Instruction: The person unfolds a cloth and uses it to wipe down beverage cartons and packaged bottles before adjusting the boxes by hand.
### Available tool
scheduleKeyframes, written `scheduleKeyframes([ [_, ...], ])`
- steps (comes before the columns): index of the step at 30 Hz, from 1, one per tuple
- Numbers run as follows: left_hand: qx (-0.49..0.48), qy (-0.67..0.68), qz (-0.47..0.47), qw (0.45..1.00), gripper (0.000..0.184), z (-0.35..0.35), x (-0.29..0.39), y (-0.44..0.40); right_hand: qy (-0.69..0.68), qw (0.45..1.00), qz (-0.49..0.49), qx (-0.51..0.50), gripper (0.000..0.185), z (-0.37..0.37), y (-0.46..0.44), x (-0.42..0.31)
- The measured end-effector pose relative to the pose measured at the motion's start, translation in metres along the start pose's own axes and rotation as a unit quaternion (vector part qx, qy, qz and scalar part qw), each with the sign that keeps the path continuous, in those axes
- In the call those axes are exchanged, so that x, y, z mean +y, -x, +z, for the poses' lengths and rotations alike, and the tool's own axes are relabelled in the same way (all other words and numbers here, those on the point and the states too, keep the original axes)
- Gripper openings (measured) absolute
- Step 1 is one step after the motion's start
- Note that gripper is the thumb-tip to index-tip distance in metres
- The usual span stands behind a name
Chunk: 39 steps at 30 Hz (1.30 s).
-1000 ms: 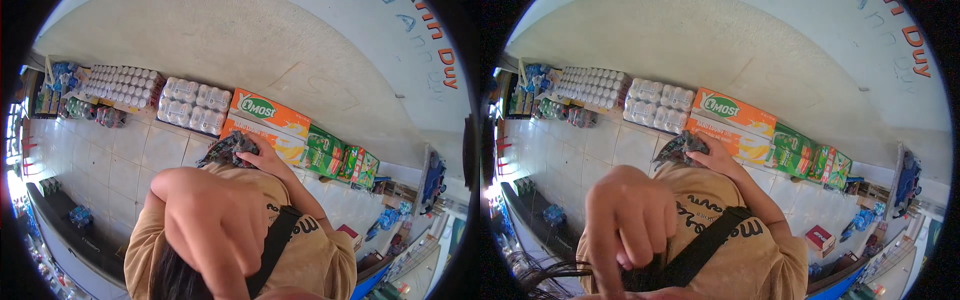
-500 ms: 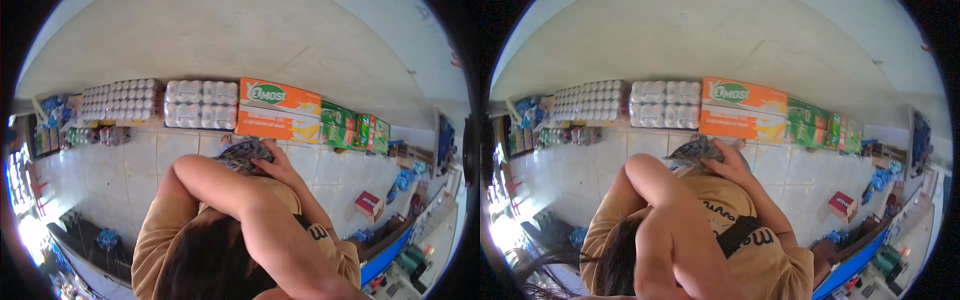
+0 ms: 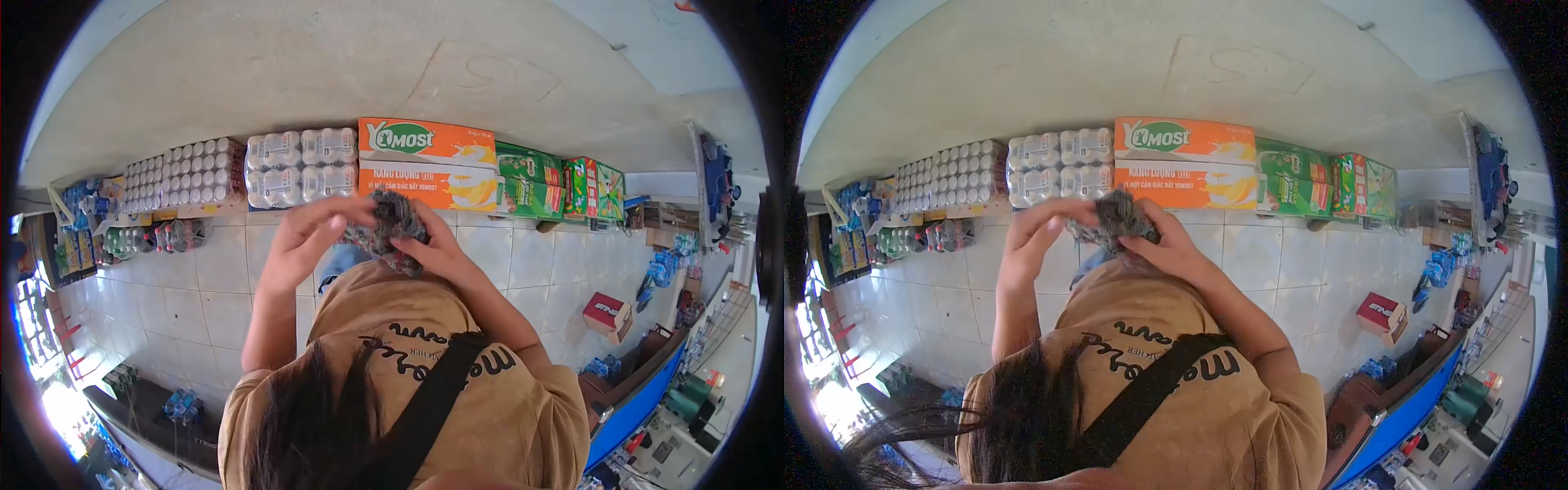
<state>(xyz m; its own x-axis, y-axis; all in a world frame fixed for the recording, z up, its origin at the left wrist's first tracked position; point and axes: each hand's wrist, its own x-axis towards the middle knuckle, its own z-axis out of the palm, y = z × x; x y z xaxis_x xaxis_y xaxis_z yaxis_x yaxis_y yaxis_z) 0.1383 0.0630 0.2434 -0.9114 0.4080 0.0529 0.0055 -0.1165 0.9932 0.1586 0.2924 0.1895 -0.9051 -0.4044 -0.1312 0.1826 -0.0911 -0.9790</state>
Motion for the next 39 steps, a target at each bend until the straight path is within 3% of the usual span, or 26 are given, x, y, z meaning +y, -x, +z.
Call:
scheduleKeyframes([
  [1, 0.091, -0.142, -0.032, 0.985, 0.027, 0.007, -0.003, 0.003, -0.029, 1.000, 0.008, 0.000, 0.028, -0.001, 0.002, -0.008],
  [2, 0.114, -0.289, -0.005, 0.951, 0.033, 0.008, -0.012, 0.007, -0.058, 0.998, 0.016, -0.001, 0.030, -0.005, 0.005, -0.013],
  [5, 0.142, -0.392, 0.049, 0.908, 0.043, 0.029, -0.019, 0.018, -0.068, 0.997, -0.021, -0.041, 0.036, -0.016, 0.010, -0.019],
  [9, 0.129, -0.293, -0.006, 0.947, 0.055, 0.065, -0.015, 0.035, -0.056, 0.992, -0.075, -0.083, 0.043, -0.023, 0.021, -0.008],
  [13, 0.172, -0.318, -0.062, 0.930, 0.035, 0.090, -0.016, 0.054, -0.042, 0.990, -0.055, -0.125, 0.044, -0.026, 0.038, -0.009],
  [16, 0.254, -0.342, -0.011, 0.905, 0.027, 0.100, -0.019, 0.070, 0.221, 0.950, -0.209, -0.062, 0.043, -0.039, 0.041, -0.027],
  [18, 0.301, -0.300, -0.056, 0.904, 0.026, 0.101, -0.023, 0.085, 0.192, 0.928, -0.305, -0.091, 0.041, -0.053, 0.035, -0.057],
  [21, 0.364, -0.242, -0.084, 0.896, 0.025, 0.104, -0.018, 0.097, 0.010, 0.930, -0.346, -0.124, 0.037, -0.052, 0.063, -0.129],
  [22, 0.371, -0.220, -0.098, 0.897, 0.025, 0.103, -0.017, 0.101, 0.059, 0.854, -0.449, -0.257, 0.048, -0.072, 0.052, -0.151],
  [24, 0.377, -0.200, -0.110, 0.897, 0.026, 0.100, -0.019, 0.105, 0.005, 0.862, -0.440, -0.252, 0.048, -0.051, 0.085, -0.177],
  [27, 0.390, -0.234, -0.049, 0.889, 0.026, 0.095, -0.027, 0.110, -0.039, 0.767, -0.636, -0.075, 0.013, -0.029, 0.106, -0.200],
  [29, 0.390, -0.255, 0.007, 0.885, 0.025, 0.089, -0.026, 0.113, -0.038, 0.762, -0.641, -0.080, 0.013, -0.018, 0.105, -0.202],
  [36, 0.388, -0.224, -0.029, 0.894, 0.024, 0.054, -0.012, 0.140, -0.031, 0.743, -0.663, -0.086, 0.014, 0.026, 0.119, -0.207],
  [39, 0.380, -0.265, 0.009, 0.886, 0.024, 0.028, -0.005, 0.159, -0.023, 0.735, -0.672, -0.089, 0.015, 0.066, 0.100, -0.206],
])
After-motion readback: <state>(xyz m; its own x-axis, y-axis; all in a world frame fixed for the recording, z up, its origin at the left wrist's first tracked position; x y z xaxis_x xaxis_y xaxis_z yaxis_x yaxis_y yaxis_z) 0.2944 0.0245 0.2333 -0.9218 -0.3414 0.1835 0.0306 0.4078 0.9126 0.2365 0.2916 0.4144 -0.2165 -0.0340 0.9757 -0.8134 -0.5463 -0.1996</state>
